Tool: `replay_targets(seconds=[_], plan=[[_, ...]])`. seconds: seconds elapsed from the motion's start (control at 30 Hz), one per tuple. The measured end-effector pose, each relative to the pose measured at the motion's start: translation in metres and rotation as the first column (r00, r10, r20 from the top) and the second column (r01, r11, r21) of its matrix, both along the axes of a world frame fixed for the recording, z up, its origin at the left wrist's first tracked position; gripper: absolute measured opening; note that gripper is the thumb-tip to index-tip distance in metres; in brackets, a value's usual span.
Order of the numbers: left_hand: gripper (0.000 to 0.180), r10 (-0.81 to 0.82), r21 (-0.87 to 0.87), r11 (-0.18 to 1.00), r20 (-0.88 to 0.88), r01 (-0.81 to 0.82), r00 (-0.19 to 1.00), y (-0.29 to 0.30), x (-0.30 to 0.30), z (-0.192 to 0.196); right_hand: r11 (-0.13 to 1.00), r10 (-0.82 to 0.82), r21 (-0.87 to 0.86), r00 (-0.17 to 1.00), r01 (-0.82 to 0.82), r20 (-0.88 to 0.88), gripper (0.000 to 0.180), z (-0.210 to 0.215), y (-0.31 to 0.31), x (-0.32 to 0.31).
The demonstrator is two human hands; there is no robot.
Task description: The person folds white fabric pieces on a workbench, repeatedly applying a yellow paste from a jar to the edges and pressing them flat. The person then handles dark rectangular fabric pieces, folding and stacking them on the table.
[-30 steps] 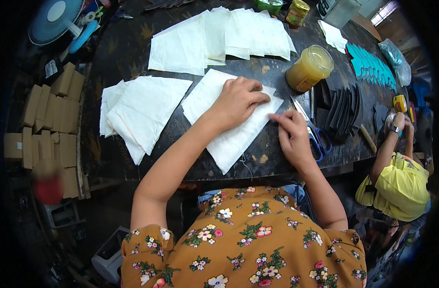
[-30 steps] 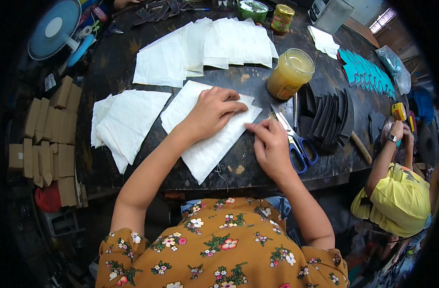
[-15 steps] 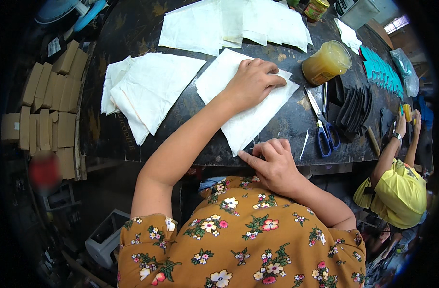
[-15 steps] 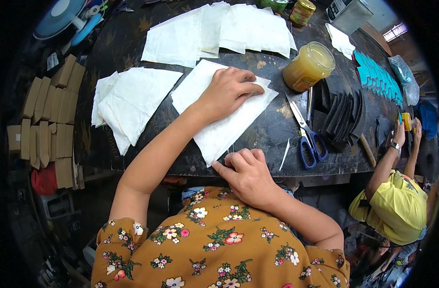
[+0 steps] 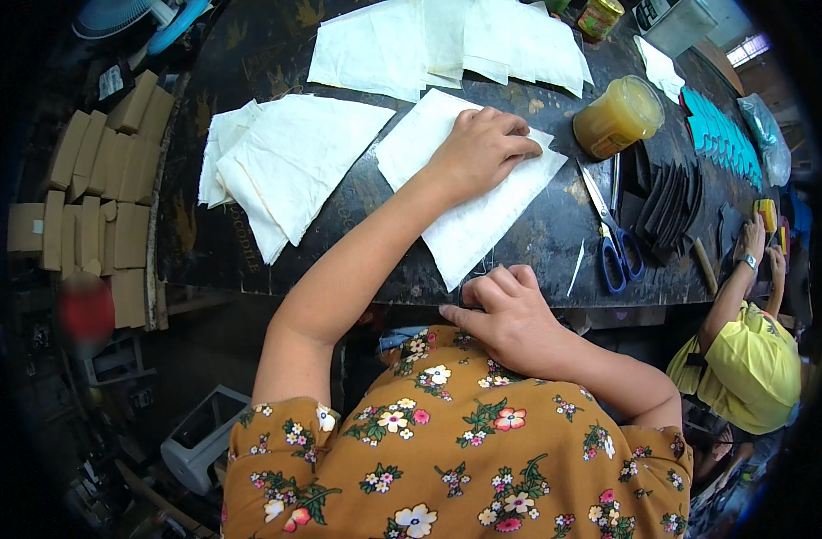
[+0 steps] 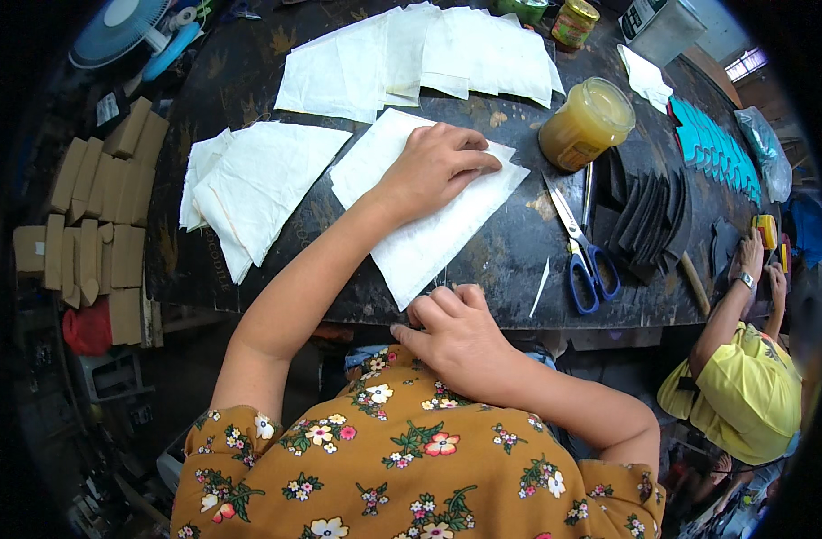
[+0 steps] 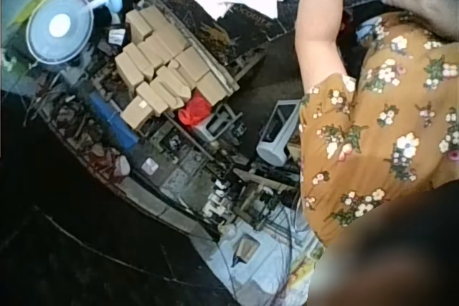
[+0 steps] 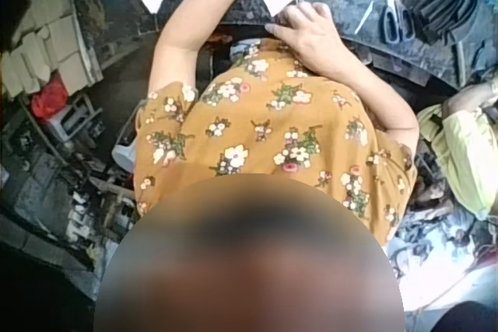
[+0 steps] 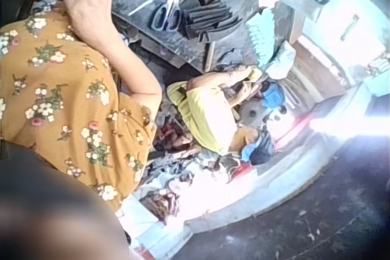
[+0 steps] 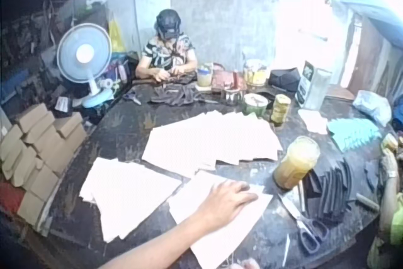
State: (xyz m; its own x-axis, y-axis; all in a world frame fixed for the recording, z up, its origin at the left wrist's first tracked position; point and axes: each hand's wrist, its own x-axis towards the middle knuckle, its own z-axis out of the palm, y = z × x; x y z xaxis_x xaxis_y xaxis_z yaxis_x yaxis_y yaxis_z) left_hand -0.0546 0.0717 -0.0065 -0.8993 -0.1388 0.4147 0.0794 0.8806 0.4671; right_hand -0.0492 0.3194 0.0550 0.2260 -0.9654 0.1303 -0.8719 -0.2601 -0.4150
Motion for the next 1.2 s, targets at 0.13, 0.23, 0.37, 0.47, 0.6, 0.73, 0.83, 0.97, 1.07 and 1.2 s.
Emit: replay_targets(seconds=[0.13, 0.23, 0.37, 0.47, 0.6, 0.73, 0.83, 0.97, 1.07, 1.2], plan=[[0.025, -0.01, 0.024, 1.0, 0.0, 0.01, 1.0, -0.001, 0.001, 0.002, 0.96, -0.277, -0.072, 0.958, 0.272, -0.074, 0.066, 0.004, -0.006, -0.02], [0.025, -0.01, 0.029, 1.0, 0.002, 0.01, 1.0, 0.0, 0.001, 0.003, 0.974, -0.227, -0.014, 0.968, 0.227, -0.109, 0.071, 0.006, -0.006, -0.022], [0.032, -0.017, 0.029, 0.999, 0.002, 0.017, 1.0, -0.001, 0.001, 0.003, 0.998, -0.067, 0.022, 0.982, 0.064, 0.179, 0.054, 0.009, -0.002, -0.028], [0.041, 0.008, 0.035, 0.999, -0.009, -0.008, 1.0, 0.0, 0.001, 0.003, 0.969, -0.23, -0.063, 0.967, 0.238, 0.111, 0.056, 0.003, -0.006, -0.045], [0.047, 0.031, 0.023, 0.999, -0.026, -0.031, 0.999, 0.001, 0.001, 0.002, 0.898, -0.439, -0.116, 0.851, 0.424, -0.288, 0.058, -0.013, -0.013, -0.073], [0.047, 0.022, 0.013, 1.0, -0.044, -0.022, 0.999, 0.001, 0.0, 0.002, 0.85, -0.527, -0.23, 0.778, 0.474, -0.343, 0.053, -0.023, -0.018, -0.101], [0.049, 0.029, 0.01, 1.0, -0.038, -0.029, 0.999, 0.0, 0.002, 0.004, 0.81, -0.585, -0.244, 0.715, 0.533, -0.383, 0.057, -0.028, -0.024, -0.12], [0.043, 0.077, -0.039, 0.996, 0.034, -0.076, 0.996, -0.008, 0.007, 0.014, 0.778, -0.628, -0.293, 0.687, 0.555, -0.365, 0.05, -0.029, -0.029, -0.138], [0.034, 0.065, -0.007, 0.998, 0.11, -0.065, 0.992, -0.015, 0.005, 0.023, 0.733, -0.673, -0.315, 0.709, 0.602, -0.211, 0.056, -0.025, -0.034, -0.145], [0.021, 0.038, 0.085, 0.995, 0.2, -0.056, 0.979, -0.019, -0.003, 0.034, 0.725, -0.633, -0.199, 0.752, 0.659, 0.185, 0.059, -0.011, -0.047, -0.147]])
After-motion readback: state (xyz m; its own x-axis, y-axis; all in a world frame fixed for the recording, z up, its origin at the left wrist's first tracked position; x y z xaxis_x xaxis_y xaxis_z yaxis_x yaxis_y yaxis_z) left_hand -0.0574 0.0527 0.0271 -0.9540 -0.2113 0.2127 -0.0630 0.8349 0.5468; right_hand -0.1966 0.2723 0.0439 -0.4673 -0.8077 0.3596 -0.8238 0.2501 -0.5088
